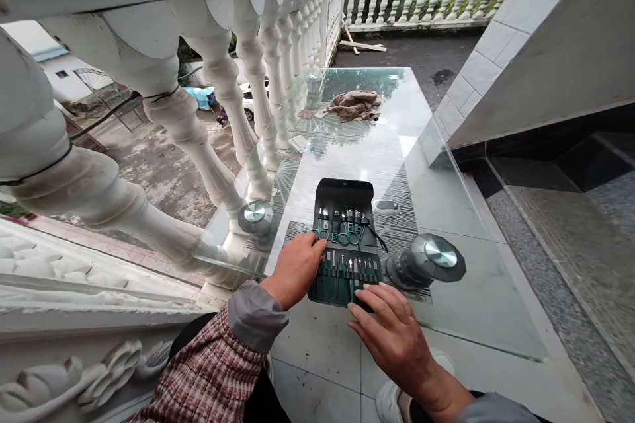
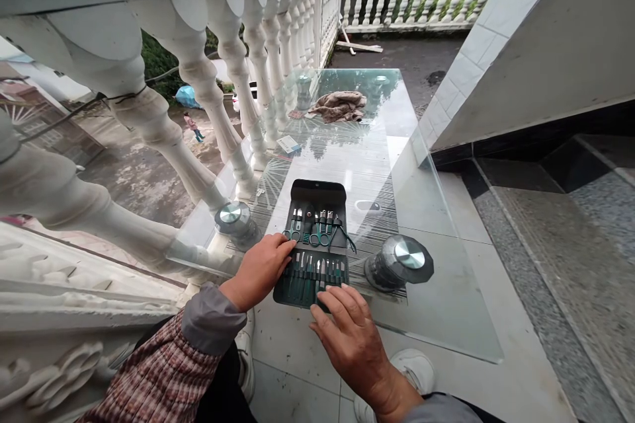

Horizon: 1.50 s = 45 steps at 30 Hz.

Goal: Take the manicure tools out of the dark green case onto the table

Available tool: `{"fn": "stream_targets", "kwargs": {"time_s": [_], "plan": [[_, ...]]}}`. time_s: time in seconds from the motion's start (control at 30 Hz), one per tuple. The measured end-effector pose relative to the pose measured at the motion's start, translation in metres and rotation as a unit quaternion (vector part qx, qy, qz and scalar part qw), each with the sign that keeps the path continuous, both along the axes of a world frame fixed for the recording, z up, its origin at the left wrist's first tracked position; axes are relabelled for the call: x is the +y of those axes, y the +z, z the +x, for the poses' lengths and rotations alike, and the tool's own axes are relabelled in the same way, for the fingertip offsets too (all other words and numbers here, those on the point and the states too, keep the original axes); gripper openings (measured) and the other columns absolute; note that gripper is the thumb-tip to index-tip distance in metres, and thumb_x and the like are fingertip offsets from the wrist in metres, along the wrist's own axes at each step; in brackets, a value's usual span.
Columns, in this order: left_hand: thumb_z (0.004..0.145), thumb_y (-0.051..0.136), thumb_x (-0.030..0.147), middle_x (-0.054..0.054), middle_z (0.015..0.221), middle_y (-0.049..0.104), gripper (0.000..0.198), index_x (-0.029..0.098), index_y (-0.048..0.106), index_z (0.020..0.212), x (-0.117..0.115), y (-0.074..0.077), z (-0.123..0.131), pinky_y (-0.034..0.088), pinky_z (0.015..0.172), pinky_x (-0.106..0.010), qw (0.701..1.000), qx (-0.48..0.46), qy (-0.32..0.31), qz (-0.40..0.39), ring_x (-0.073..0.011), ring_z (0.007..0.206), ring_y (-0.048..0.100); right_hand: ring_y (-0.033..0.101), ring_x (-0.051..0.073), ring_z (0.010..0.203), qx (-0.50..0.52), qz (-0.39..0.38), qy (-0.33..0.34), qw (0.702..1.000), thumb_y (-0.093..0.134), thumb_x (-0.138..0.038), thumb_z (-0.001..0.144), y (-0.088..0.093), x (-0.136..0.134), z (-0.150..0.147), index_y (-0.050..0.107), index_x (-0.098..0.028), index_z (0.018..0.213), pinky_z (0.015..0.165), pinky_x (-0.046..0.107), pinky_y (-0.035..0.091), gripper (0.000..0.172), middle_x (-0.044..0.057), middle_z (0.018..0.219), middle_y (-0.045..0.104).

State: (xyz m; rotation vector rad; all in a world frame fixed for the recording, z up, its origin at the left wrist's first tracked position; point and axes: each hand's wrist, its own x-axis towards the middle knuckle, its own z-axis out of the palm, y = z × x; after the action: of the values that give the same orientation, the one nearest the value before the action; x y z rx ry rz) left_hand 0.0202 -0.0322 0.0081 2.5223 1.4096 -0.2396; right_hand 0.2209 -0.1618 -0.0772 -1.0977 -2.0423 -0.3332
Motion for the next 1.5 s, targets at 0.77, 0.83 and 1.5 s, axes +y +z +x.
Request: {"fn": "stream_targets", "kwargs": {"time_s": [0.77, 0.83, 1.5], "plan": [[0.117, 0.055, 0.016, -0.012, 0.135, 0.076, 0.031, 0.020, 0.074, 0.141, 0.000, -0.014, -0.006, 0.062, 0.104, -0.040, 0.999, -0.001, -0.024, 0.028, -0.0285, 0.123, 0.072, 0.079, 0.025, 0.104, 0.214, -0.099, -0.094, 0.967, 0.065, -0.023, 0.114, -0.010, 0.005, 0.016, 0.075, -0.024, 0.134, 0.092, 0.039, 0.067, 0.023, 0.010, 0.118, 0.081], [0.116, 0.055, 0.015, -0.012, 0.133, 0.075, 0.030, 0.021, 0.075, 0.138, 0.000, -0.017, -0.007, 0.062, 0.101, -0.039, 0.999, -0.007, -0.027, 0.039, -0.0281, 0.121, 0.072, 0.080, 0.024, 0.096, 0.274, -0.139, -0.121, 0.944, 0.064, -0.028, 0.115, -0.011, 0.006, 0.021, 0.078, -0.026, 0.125, 0.085, 0.036, 0.067, 0.017, 0.008, 0.112, 0.082], [0.119, 0.051, 0.018, -0.013, 0.129, 0.079, 0.031, 0.020, 0.076, 0.138, -0.006, -0.031, -0.012, 0.065, 0.098, -0.038, 0.974, -0.126, -0.077, 0.173, -0.0259, 0.116, 0.075, 0.084, 0.024, 0.102, 0.285, -0.218, -0.117, 0.926, 0.057, -0.032, 0.115, -0.011, 0.011, 0.028, 0.082, -0.025, 0.113, 0.089, 0.033, 0.070, 0.026, 0.008, 0.112, 0.086]]}}
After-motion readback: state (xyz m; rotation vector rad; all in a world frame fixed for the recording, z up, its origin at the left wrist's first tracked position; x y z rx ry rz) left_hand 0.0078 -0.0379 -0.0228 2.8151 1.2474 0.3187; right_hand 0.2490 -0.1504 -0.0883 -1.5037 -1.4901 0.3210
